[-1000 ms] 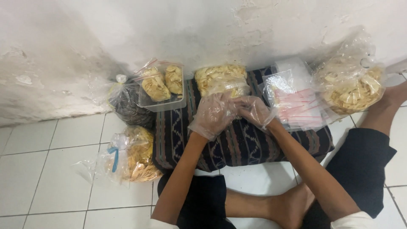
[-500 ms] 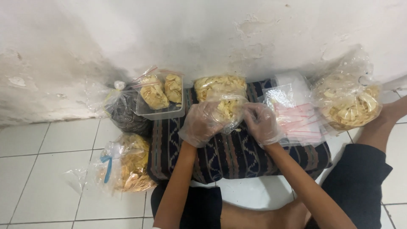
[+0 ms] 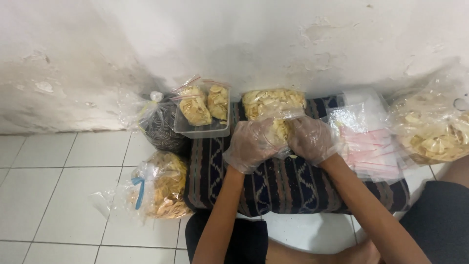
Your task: Manually packaging crackers into plastic bags while wearing protective gloves.
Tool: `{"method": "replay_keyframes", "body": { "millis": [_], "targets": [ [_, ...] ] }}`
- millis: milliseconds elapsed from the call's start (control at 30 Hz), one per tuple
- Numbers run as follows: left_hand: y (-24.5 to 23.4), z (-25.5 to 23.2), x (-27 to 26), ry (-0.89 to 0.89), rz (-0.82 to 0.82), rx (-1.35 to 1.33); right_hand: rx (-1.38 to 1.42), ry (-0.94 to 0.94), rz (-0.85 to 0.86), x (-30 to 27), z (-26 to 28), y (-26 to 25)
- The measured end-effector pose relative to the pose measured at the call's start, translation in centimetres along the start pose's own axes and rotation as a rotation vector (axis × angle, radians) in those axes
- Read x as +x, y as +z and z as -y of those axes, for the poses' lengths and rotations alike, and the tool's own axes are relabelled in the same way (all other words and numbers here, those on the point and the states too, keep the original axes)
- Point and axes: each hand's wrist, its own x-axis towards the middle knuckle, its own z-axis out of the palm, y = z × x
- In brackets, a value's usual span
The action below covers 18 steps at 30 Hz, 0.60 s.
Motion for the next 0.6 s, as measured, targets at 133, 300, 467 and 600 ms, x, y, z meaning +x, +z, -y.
{"method": "replay_keyframes", "body": {
  "millis": [133,300,467,600],
  "targets": [
    [0.7,0.7,-0.1,-0.02,0.013,0.002,0.153,0.0,-0.221,-0.5,-0.4,0.1],
    [-2.1,-0.9,2.7,-0.202,0.152,-0.197,0.237,0.007,-0.138,-0.7,-0.5,-0.1],
    [1.5,1.4,-0.9,0.0,-0.023,-0.151,0.361,0.02,-0.184,-0.8,-0.8,-1.2],
    [3.0,1.8,-3.3,0.017,-0.009,0.004,0.3,0.038,-0.185,-1.3,-1.2,-0.3]
  ]
}}
